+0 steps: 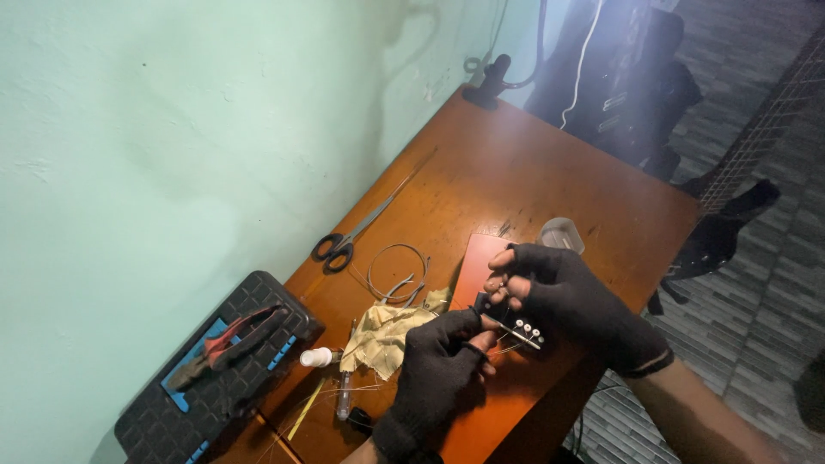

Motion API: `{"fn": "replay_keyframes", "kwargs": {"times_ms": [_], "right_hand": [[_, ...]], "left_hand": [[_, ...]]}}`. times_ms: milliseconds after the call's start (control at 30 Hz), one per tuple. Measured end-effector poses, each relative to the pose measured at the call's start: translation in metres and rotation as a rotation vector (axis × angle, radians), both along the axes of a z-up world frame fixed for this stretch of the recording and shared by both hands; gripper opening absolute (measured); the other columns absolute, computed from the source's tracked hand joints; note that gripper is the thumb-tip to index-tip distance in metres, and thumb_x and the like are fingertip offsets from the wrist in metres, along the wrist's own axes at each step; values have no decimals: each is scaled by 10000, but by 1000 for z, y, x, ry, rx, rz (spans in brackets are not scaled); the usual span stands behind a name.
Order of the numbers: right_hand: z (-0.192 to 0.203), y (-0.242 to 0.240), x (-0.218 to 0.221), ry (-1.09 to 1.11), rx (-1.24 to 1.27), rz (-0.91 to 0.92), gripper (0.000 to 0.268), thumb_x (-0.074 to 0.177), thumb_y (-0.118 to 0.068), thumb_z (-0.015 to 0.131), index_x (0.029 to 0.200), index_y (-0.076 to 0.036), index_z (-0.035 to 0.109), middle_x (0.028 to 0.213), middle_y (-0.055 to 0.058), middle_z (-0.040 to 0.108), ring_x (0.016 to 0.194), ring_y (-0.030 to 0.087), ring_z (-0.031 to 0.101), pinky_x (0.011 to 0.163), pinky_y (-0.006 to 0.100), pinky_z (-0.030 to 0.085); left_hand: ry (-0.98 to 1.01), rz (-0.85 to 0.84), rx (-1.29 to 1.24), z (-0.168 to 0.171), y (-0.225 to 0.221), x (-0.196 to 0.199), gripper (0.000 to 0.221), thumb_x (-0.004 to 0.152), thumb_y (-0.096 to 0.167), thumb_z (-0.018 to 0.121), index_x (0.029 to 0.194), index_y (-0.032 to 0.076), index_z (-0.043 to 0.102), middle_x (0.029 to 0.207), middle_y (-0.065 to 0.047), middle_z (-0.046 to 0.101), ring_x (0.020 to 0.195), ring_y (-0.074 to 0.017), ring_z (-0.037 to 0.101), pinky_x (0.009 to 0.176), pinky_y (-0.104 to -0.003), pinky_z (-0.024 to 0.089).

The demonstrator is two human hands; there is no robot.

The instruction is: Inserting guitar strings into the bridge and securing them with bridge pins.

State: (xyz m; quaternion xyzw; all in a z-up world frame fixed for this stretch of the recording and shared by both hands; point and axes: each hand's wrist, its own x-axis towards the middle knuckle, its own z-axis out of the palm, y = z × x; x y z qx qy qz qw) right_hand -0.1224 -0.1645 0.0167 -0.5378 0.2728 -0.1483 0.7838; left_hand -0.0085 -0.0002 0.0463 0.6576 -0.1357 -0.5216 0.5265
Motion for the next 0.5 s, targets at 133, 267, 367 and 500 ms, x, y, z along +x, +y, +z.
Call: {"fn": "replay_keyframes", "kwargs": {"times_ms": [133, 267, 367, 500], "right_hand": [[26, 3, 2, 242, -258, -15, 340, 798, -44, 779, 1136, -3, 777, 1001, 136, 830, 918, 207, 813, 838, 322, 653], [16, -9, 0, 62, -617, 180, 210, 882, -262, 714, 936, -99, 835, 1204, 73, 804, 1150, 178, 737, 958, 355, 604], [29, -9, 0, -25, -789, 168, 141, 882, -218, 723, 886, -120, 824, 1423, 112, 657, 1350, 242, 613, 1047, 414, 499], [34, -13, 9, -21, -783, 201, 174, 906, -243, 715, 917, -95, 804, 1145, 64, 766, 1089, 188, 739, 946, 365, 558]], "left_hand": [[-57, -42, 2, -3, 1, 1, 195, 946, 126, 701, 1094, 62, 811, 588, -125, 668, 396, -171, 571, 361, -293, 486], [-83, -48, 88, 8, -3, 0, 174, 935, 124, 705, 1061, 96, 822, 566, -91, 652, 349, -167, 535, 321, -288, 414], [30, -10, 43, 18, -2, 2, 363, 930, 80, 653, 1266, 110, 787, 574, -127, 640, 356, -170, 521, 315, -291, 435], [62, -69, -23, 8, -2, 7, 304, 956, 112, 650, 1248, 102, 733, 575, -128, 614, 304, -205, 499, 257, -293, 356]]}}
